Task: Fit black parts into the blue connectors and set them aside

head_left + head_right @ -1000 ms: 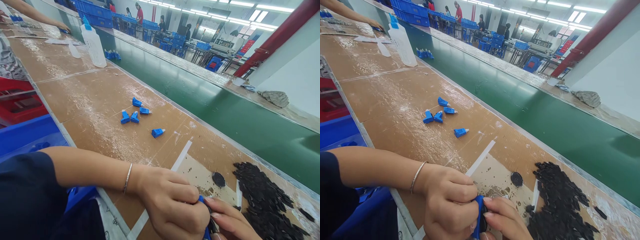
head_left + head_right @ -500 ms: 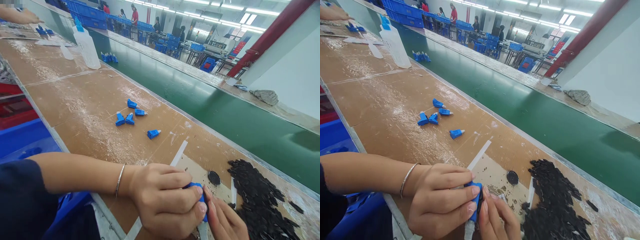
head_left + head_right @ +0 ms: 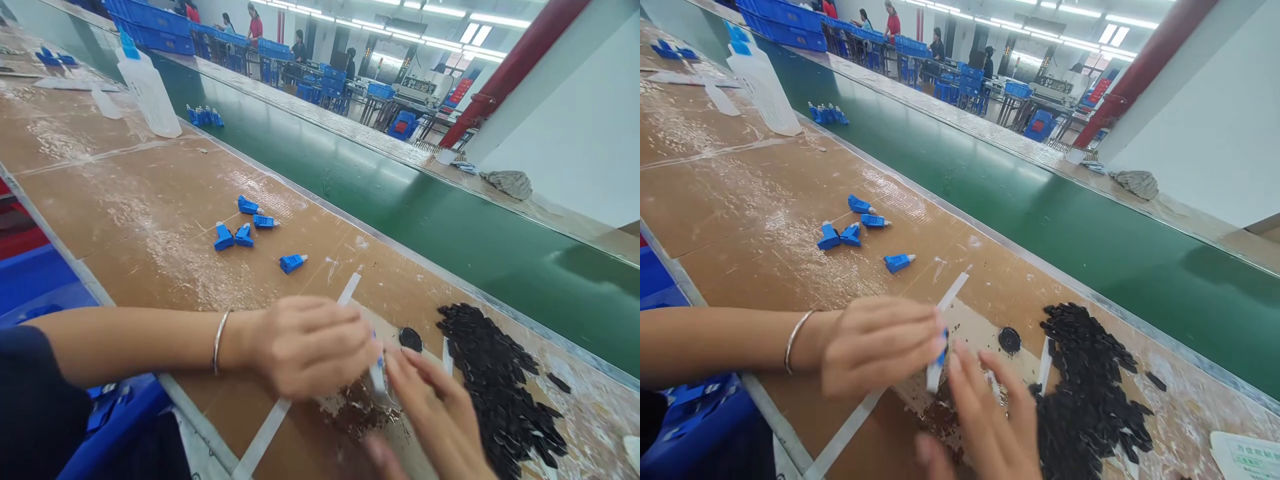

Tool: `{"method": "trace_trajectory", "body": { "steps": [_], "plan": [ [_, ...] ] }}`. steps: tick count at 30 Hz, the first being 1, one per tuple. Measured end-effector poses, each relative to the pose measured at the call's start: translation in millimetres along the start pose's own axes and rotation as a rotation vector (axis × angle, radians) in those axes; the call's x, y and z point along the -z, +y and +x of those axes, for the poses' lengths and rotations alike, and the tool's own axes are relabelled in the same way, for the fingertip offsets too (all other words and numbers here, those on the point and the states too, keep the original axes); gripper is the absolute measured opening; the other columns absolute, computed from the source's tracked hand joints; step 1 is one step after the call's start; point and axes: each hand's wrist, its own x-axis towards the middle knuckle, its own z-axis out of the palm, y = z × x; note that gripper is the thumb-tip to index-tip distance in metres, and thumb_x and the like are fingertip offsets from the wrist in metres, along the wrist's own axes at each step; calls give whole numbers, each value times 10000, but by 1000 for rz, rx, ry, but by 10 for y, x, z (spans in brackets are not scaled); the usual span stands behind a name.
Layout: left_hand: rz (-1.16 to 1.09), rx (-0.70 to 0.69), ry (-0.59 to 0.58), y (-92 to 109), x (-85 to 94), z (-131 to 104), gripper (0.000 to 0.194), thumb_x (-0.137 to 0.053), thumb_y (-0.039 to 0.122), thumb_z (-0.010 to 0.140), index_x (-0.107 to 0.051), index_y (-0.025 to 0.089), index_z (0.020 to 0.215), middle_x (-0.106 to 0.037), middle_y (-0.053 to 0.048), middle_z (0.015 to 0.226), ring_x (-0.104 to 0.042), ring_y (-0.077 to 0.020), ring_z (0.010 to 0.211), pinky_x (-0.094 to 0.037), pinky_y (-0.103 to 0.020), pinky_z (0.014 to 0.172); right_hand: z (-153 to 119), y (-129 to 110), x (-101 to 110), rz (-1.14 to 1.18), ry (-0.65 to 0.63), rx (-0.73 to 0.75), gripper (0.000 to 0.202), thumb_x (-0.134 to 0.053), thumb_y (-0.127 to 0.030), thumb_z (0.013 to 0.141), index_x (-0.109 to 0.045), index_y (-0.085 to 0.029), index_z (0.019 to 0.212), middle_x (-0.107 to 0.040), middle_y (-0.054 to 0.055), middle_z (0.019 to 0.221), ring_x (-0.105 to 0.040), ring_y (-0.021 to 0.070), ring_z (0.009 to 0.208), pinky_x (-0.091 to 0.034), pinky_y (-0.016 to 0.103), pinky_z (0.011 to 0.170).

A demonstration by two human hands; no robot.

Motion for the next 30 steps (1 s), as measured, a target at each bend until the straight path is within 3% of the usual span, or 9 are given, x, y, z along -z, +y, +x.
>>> {"method": "trace_trajectory", "body": {
  "steps": [1,3,6,9,11,17,23,28,30],
  "plan": [
    [66,57,-44,-79,6,-8,254,-451,165,967,-651,53,1077,-729,-112,991,-693,-206,944,-605,-320,845,14,129,78,-82,-13,-7,534,-553,-230,938,-436,-197,1458,-677,108,1228,-606,289,1141,-513,432,914],
    [244,256,-201,-270,36,-20,273,-431,82,927,-610,55,1132,-707,-127,1025,-666,-219,962,-578,-354,840,2,406,219,-267,-79,-83,362,-585,-369,931,-592,-186,1243,-705,108,1141,-657,301,1021,-527,469,878],
    [503,600,-595,-576,116,-33,298,-417,4,829,-618,75,1036,-674,-146,1010,-633,-262,941,-513,-384,786,-88,731,318,-397,-186,-118,356,-475,-493,946,-649,-186,999,-734,104,915,-702,286,733,-567,435,609],
    [596,831,-949,-806,179,-83,299,-445,4,776,-615,76,1010,-660,-173,1020,-612,-299,971,-435,-394,801,-156,822,302,-385,-225,-85,339,-425,-431,944,-656,-184,921,-738,87,835,-707,252,639,-567,388,527],
    [587,904,-1075,-896,197,-147,275,-467,10,777,-627,62,995,-666,-194,1022,-613,-316,971,-396,-398,814,-152,784,282,-352,-228,-81,281,-444,-374,928,-652,-187,897,-739,74,813,-718,234,636,-561,348,493],
    [594,949,-1105,-955,216,-302,214,-459,11,827,-658,44,898,-663,-219,992,-618,-328,961,-348,-391,819,-80,720,255,-219,-223,-222,251,-441,-332,889,-657,-236,803,-727,42,754,-715,187,578,-541,268,431],
    [548,890,-1032,-855,193,-151,257,-380,100,915,-628,68,979,-641,-197,1055,-592,-316,1001,-367,-386,796,-41,743,228,-139,-257,-409,244,-527,-425,820,-701,-259,784,-745,39,785,-725,221,608,-576,292,468],
    [290,907,-1064,-679,193,-37,361,-408,411,986,-605,112,940,-664,-128,906,-618,-236,785,-372,-321,632,7,655,297,340,-293,-617,213,-643,-429,854,-710,-252,952,-756,43,934,-746,189,790,-600,201,684],
    [214,926,-1136,-610,191,-40,309,-488,395,944,-594,106,976,-669,-129,906,-621,-227,762,-361,-306,591,-12,641,312,510,-224,-638,170,-678,-384,855,-715,-252,955,-744,52,976,-742,191,865,-591,179,725]
  ]
}}
